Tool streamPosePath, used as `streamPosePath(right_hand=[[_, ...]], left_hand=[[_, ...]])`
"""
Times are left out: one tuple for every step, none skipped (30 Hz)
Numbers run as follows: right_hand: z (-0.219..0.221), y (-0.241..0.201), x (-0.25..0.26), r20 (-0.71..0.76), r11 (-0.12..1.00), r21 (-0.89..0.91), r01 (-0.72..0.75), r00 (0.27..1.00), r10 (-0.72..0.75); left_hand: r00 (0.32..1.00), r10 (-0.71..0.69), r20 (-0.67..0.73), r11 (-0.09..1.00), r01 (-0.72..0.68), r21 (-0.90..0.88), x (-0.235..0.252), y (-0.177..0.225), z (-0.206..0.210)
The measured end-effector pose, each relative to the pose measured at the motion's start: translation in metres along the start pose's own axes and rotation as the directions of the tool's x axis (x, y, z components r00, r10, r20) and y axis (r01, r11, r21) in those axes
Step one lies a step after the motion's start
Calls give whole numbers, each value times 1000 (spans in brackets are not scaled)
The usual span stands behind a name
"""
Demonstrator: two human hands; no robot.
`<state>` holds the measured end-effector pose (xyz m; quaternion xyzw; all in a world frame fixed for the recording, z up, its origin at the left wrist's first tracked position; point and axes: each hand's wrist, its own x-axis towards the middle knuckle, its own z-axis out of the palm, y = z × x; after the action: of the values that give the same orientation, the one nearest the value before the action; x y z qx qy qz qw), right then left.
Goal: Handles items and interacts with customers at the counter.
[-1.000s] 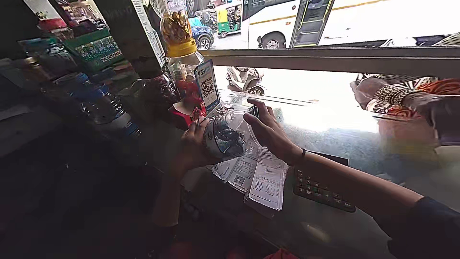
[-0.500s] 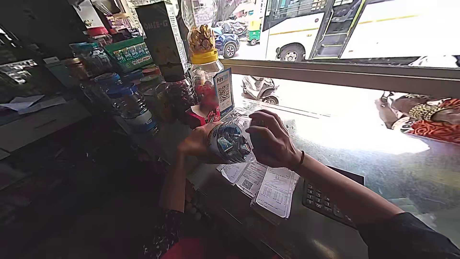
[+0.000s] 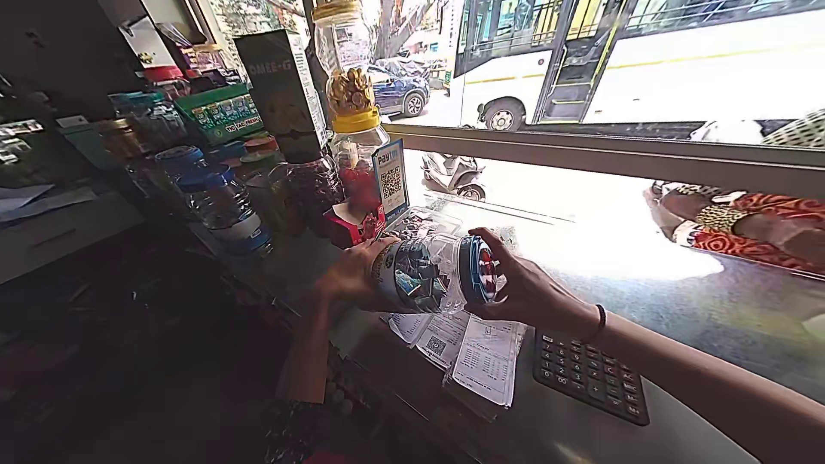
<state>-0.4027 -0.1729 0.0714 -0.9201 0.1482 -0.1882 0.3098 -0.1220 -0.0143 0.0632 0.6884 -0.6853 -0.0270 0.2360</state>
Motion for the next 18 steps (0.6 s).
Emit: streamPosePath(right_hand=[[0,4,-2,-7,988,-105,111,994,-112],[-4,8,-2,5,941,-217,259,964,-265],[-11,13,0,47,841,-338,423,900,-433],[-21,16,2,111,688,-450,569,800,-589],[-32,15,3,179,517,-564,644,706,-685],[-40,10,1,195,401,-650,646,652,-733],[-48,8,-5,185,428,-661,617,687,-703],[-55,6,-13,164,555,-611,565,776,-609],[-58,5,-20,156,696,-538,476,867,-473],[-59,5,-27,212,816,-447,367,929,-302],[-55,10,-32,306,878,-377,295,934,-183],[-47,15,-36,406,909,-338,244,909,-94],[-39,17,-37,496,913,-358,196,868,8],[-33,16,-38,550,900,-400,175,831,84],[-30,14,-37,549,892,-408,193,833,71],[-30,14,-35,473,896,-359,260,879,-66],[-30,11,-32,331,887,-300,351,910,-248],[-31,3,-25,182,867,-279,414,909,-376]], left_hand=[[1000,28,1,1000,-28,-13,-1,-2,0],[998,58,-3,998,-58,-32,-1,-4,0],[996,87,-11,995,-87,-42,0,-6,0],[994,107,-17,993,-107,-46,2,-8,2],[993,114,-23,992,-115,-46,3,-11,2],[993,112,-31,992,-114,-56,3,-13,2],[994,98,-42,992,-101,-79,2,-15,2],[995,81,-57,990,-87,-113,0,-17,2],[995,70,-75,987,-80,-142,-3,-18,0],[993,67,-102,983,-83,-166,-8,-20,0],[989,64,-130,979,-88,-185,-13,-22,0],[986,60,-156,978,-90,-190,-17,-23,1],[982,61,-178,978,-94,-185,-20,-24,2],[981,49,-189,980,-84,-181,-24,-23,4],[981,42,-191,982,-75,-174,-25,-22,4],[982,37,-186,982,-70,-177,-26,-22,4],[982,39,-183,981,-73,-180,-26,-23,4],[985,39,-169,981,-70,-183,-25,-23,5]])
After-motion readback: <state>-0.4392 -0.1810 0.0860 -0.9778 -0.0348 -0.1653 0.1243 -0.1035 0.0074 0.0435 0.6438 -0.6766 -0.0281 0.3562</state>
